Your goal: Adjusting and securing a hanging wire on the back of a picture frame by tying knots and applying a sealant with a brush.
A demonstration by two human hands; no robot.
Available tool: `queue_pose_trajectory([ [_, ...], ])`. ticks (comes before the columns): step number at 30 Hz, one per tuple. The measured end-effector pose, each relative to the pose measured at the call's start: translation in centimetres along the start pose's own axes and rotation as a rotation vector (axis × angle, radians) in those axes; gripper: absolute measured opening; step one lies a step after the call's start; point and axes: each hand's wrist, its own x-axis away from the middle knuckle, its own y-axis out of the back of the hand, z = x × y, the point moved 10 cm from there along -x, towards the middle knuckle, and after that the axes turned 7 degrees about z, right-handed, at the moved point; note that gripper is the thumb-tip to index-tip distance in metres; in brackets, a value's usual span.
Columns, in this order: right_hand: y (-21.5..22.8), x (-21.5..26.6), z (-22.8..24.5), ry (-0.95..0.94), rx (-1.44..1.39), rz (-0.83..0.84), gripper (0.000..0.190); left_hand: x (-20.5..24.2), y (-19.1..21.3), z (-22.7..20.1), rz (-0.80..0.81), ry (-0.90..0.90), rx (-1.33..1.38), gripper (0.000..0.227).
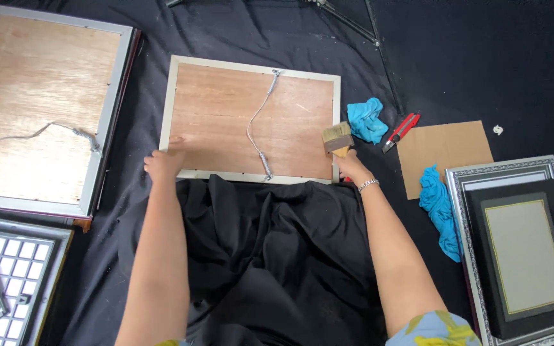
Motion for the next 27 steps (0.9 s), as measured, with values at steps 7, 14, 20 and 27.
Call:
queue_pose_trajectory([
  [7,4.3,5.8,1.9,0.058,0.133,-0.192,0.05,1.8,-1.3,-0.7,0.044,-0.032,-0.096,0.095],
  [14,5.5,7.2,2.0,0.181,0.084,-0.285,0.039,20.7,-0.2,-15.5,0.507,-0.717,-0.079,0.034],
  [20,7.6,17.2,7.6,0.253,0.004,-0.453,0.05,21.7,-9.5,-9.1,1.019,-0.559,-0.723,0.05],
  [27,6.8,21.6,13.4,0.391,-0.148,-0.505,0.036,17.6,-5.9,-11.9,0.676,-0.602,-0.331,0.055],
])
